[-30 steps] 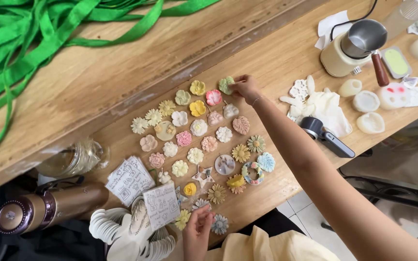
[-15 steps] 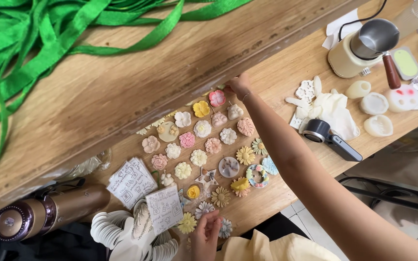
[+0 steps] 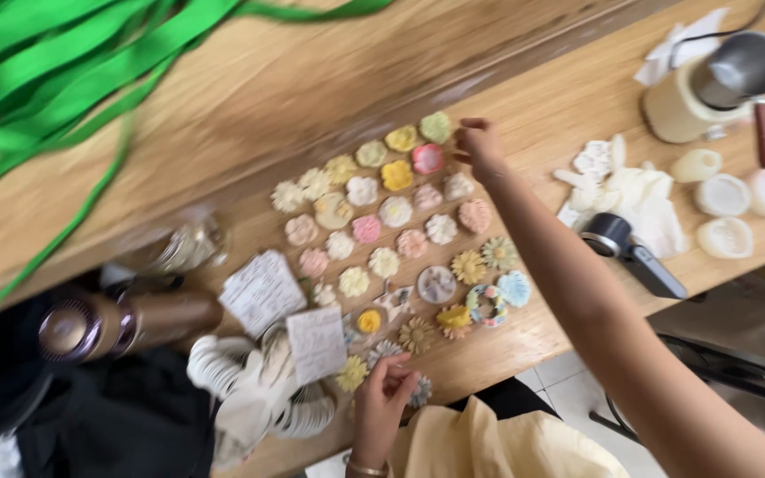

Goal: The recorder is packaging small decorative floral-shaped items into plastic bags with labels.

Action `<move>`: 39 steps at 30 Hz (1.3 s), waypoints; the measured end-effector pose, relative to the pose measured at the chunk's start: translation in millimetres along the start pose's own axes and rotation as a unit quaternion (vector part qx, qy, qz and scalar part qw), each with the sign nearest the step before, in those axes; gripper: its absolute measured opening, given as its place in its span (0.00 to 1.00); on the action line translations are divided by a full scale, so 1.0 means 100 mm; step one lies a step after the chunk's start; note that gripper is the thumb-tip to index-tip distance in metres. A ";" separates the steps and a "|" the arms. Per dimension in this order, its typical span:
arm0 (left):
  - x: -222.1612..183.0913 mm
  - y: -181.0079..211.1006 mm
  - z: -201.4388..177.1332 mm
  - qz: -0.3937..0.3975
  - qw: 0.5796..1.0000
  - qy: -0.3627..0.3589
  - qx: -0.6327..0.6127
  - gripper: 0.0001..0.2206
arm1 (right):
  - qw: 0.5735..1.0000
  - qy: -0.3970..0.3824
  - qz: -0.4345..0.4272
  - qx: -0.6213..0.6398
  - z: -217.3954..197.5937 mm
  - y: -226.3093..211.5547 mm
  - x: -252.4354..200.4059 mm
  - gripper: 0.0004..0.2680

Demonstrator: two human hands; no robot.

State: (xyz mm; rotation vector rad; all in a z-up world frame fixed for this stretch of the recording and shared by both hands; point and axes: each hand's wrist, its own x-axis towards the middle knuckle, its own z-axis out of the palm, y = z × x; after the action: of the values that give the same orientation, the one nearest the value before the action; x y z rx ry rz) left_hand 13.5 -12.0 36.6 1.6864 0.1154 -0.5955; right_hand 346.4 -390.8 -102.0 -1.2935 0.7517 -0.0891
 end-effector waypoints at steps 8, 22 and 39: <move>-0.07 0.20 -0.32 0.129 0.984 0.081 0.090 0.16 | 0.907 -0.351 -0.169 0.159 0.14 -1.66 -3.86 0.06; 0.31 0.53 -1.10 0.137 0.782 0.297 0.531 0.19 | 0.858 -0.404 -0.318 0.004 -0.13 -1.94 -5.48 0.06; 0.34 0.73 -0.88 0.187 0.970 0.097 0.118 0.10 | 0.855 -0.245 -0.404 -0.215 -0.72 -1.53 -5.44 0.11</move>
State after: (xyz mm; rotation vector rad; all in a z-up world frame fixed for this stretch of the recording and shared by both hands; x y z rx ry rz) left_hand 99.4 46.6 94.2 1.9337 -0.1376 -0.1630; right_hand -56.1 -246.3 275.0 -1.8984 -0.2737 -0.2652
